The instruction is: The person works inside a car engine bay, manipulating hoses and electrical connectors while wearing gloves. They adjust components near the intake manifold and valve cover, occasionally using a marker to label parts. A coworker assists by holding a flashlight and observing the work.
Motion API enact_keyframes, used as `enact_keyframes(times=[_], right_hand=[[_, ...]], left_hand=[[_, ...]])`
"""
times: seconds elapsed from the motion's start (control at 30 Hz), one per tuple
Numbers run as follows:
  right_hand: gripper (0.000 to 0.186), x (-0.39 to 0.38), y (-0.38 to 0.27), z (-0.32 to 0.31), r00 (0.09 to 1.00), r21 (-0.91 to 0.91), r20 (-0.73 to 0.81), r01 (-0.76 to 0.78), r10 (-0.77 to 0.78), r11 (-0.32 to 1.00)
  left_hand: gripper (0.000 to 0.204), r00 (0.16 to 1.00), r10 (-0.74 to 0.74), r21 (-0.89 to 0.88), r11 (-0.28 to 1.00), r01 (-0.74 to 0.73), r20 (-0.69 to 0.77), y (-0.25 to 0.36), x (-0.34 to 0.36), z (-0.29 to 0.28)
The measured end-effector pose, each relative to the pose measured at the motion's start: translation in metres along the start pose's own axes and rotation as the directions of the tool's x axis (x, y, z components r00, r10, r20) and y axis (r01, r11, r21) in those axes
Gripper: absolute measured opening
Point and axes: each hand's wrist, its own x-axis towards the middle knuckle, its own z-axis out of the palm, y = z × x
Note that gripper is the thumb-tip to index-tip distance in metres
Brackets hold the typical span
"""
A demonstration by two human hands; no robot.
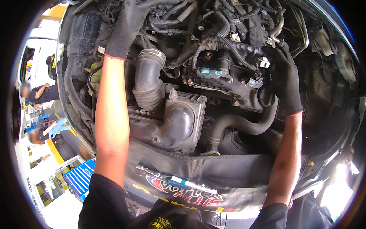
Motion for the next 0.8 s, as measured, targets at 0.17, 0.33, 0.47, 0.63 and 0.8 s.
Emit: enact_keyframes(times=[0.17, 0.33, 0.47, 0.63, 0.8], right_hand=[[0.072, 0.000, 0.000, -0.001, 0.999, -0.002, 0.007, 0.032, -0.032, 0.999], [0.069, 0.001, -0.007, -0.006, 0.999, -0.044, 0.020, 0.033, -0.032, 0.998], [0.060, 0.002, -0.008, -0.004, 0.996, -0.074, -0.010, 0.088, -0.089, 0.993], [0.054, 0.005, 0.005, 0.002, 0.965, -0.286, -0.131, 0.182, -0.226, 0.941], [0.026, 0.003, 0.020, 0.005, 0.958, -0.377, -0.248, 0.042, -0.145, 0.925]], left_hand=[[0.048, 0.993, -0.084, -0.035, 0.996, 0.087, 0.079, 0.005, -0.001, -0.003], [0.046, 0.988, 0.028, 0.175, 0.983, -0.055, 0.154, -0.002, 0.003, 0.017], [0.068, 0.966, -0.088, 0.347, 0.938, -0.001, 0.241, -0.024, -0.015, 0.039], [0.069, 0.938, -0.173, 0.472, 0.882, 0.011, 0.301, -0.024, -0.012, 0.026], [0.058, 0.999, 0.006, 0.526, 0.850, -0.024, 0.035, -0.046, -0.004, 0.007]])
